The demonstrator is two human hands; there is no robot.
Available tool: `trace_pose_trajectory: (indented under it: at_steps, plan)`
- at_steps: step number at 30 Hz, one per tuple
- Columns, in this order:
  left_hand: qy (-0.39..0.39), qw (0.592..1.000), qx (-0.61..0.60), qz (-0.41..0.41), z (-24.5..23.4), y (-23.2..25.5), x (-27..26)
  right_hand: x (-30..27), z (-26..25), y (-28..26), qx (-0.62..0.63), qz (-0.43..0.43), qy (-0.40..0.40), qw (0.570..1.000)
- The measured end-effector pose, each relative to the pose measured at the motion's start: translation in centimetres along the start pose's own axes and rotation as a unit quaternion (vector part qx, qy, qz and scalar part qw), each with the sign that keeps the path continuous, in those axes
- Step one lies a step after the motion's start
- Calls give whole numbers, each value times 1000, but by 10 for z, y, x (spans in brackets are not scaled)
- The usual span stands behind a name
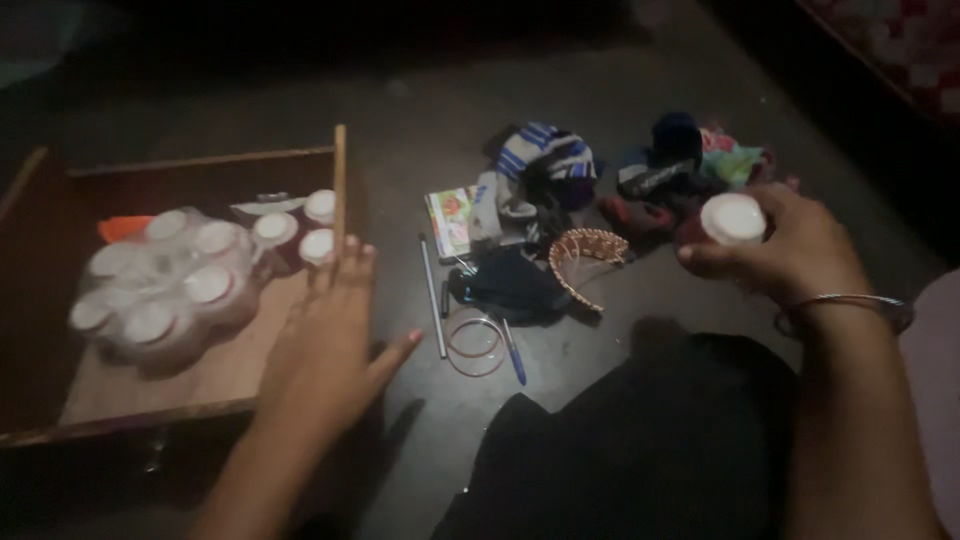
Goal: The person sits on the floor and removes various items from a wooden drawer, including a notebook, pens, jewelry, socks, and small bottles. They place each item on the floor beside the drawer, organizing them into separate piles.
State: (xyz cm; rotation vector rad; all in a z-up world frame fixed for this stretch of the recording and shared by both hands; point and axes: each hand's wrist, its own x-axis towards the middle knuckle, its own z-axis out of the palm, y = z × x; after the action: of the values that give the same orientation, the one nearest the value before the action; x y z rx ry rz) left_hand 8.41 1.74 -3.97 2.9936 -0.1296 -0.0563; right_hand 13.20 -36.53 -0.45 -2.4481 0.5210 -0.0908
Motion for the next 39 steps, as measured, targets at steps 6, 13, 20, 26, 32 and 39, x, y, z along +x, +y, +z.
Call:
trace_pose_trajectory:
  at_steps: [6, 13, 20, 26, 32, 39]
  plan:
    - [-24, 997, -69, -36, 7, -16, 19, 56, 53, 43, -31, 89, -149, 984]
    - [4, 997, -81, 8, 18, -29, 29, 96, 94, 70, -61, 116, -150, 980]
    - [16, 994, -107, 23, 12, -25, 24, 75, 103, 44, -76, 151, -145, 975]
    - [5, 995, -101, 2, 14, -27, 19, 59, 112, 27, -176, 95, -115, 973]
    - [71, 962, -265, -4, 31, -47, 26, 79, 138, 40, -132, -50, -135, 981]
    - [-4, 964, -246, -97, 34, -91, 65, 80, 127, 41, -71, -94, -7, 993]
